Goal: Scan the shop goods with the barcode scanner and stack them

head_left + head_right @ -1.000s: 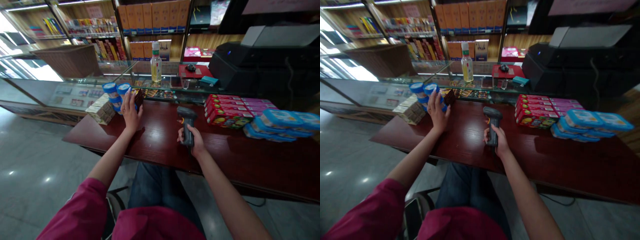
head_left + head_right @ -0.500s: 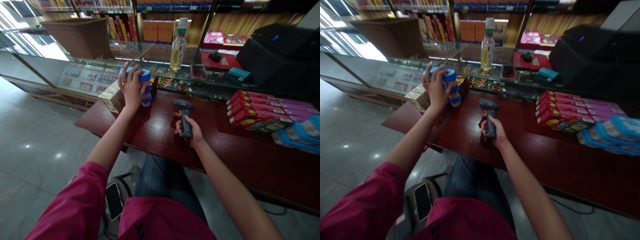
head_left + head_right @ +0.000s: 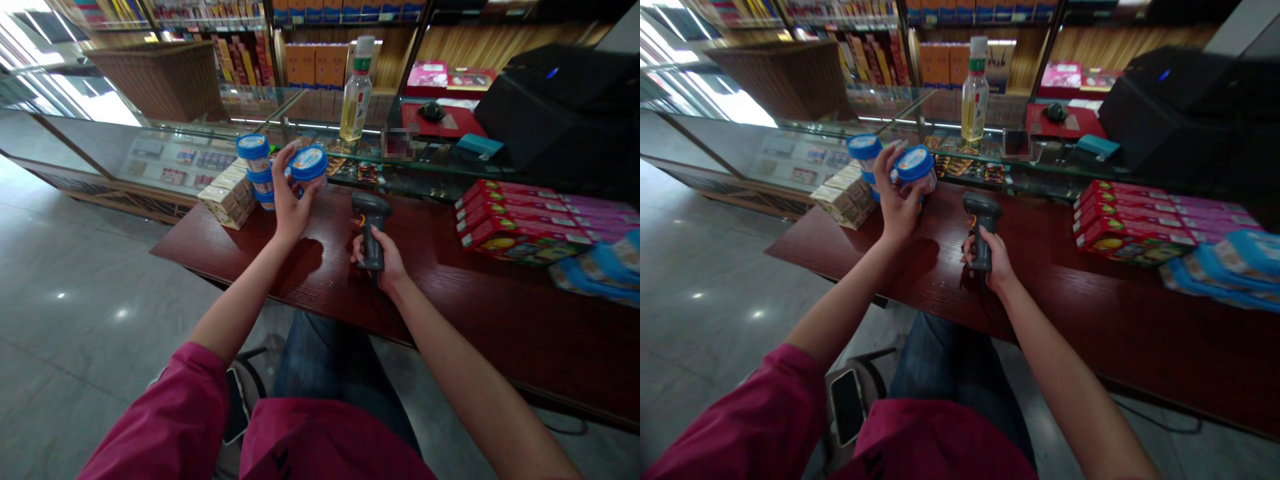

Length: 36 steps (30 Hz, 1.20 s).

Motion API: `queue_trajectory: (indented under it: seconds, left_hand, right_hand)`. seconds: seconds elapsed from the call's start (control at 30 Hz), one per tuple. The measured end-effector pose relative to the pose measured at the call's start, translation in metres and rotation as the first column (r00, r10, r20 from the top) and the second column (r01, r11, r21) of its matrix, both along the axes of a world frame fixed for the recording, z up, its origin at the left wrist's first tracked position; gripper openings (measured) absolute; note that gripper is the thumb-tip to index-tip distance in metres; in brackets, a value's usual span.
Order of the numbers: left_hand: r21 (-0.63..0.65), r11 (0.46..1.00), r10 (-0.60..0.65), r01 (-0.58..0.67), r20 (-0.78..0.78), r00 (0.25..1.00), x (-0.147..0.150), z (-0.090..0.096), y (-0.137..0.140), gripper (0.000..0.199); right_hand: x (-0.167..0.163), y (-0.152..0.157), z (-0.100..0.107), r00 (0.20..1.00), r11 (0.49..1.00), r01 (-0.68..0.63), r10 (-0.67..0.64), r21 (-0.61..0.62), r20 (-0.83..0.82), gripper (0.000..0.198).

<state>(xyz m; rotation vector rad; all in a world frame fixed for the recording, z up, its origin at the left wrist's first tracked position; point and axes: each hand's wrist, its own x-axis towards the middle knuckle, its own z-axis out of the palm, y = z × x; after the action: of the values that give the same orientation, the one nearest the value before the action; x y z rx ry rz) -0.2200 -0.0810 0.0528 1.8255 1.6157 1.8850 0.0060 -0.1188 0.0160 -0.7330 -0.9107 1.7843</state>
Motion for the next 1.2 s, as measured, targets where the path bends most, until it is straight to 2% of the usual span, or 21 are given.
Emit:
queue_trajectory:
  seconds: [0.1,0.2,0.27,0.43,0.57,0.7,0.8,0.9,1.03,1.1,1.17,1.2]
  left_hand:
    - [-0.1,0.982,-0.135,0.159,0.214,0.967,0.022,-0.032,0.012,0.088]
    - [-0.147,0.938,-0.224,0.314,0.434,0.873,0.031,-0.058,0.02,0.084]
    - [-0.144,0.912,-0.262,0.385,0.52,0.813,0.032,-0.067,0.021,0.077]
    - [-0.119,0.893,-0.284,0.433,0.597,0.75,0.03,-0.069,0.018,0.064]
    - [-0.137,0.893,-0.275,0.428,0.587,0.762,0.03,-0.067,0.016,0.057]
    - [-0.158,0.903,-0.249,0.4,0.566,0.786,0.029,-0.068,0.015,0.061]
    - [-0.167,0.896,-0.255,0.412,0.567,0.783,0.028,-0.071,0.017,0.068]
    - [-0.211,0.902,-0.244,0.377,0.473,0.847,0.028,-0.074,0.016,0.067]
    - [-0.258,0.912,-0.271,0.319,0.205,0.94,0.033,-0.07,0.008,0.068]
    - [-0.266,0.916,-0.301,0.299,0.032,0.953,0.04,-0.066,0.0,0.061]
    - [-0.291,0.911,-0.346,0.291,-0.157,0.925,0.052,-0.063,-0.01,0.048]
    - [-0.292,0.907,-0.37,0.303,-0.211,0.905,0.059,-0.062,-0.016,0.048]
  right_hand:
    - [0.001,0.002,-0.001,1.0,1.0,0.024,-0.024,-0.01,-0.015,0.044]
    - [0.004,0.001,-0.001,1.0,0.999,0.001,-0.002,-0.044,-0.021,0.052]
    - [0.005,0.0,-0.001,1.0,0.998,-0.023,0.022,-0.059,-0.017,0.055]
    - [0.004,-0.002,-0.003,0.998,0.997,-0.054,0.054,-0.052,-0.014,0.055]
    - [0.003,-0.002,-0.003,0.999,0.997,-0.052,0.052,-0.05,-0.013,0.056]
    - [0.002,-0.002,-0.003,0.998,0.996,-0.056,0.055,-0.065,-0.014,0.056]
    - [0.002,-0.002,-0.005,0.999,0.998,-0.013,0.012,-0.055,-0.03,0.057]
    - [0.008,-0.003,-0.008,0.998,0.998,0.063,-0.063,-0.005,-0.03,0.055]
    - [0.032,-0.01,-0.009,0.982,0.977,0.186,-0.186,0.102,-0.004,0.052]
    - [0.053,-0.016,-0.008,0.969,0.961,0.241,-0.246,0.133,0.016,0.052]
    - [0.077,-0.024,-0.006,0.948,0.94,0.306,-0.315,0.149,0.04,0.055]
    - [0.091,-0.029,-0.006,0.935,0.928,0.338,-0.35,0.159,0.053,0.057]
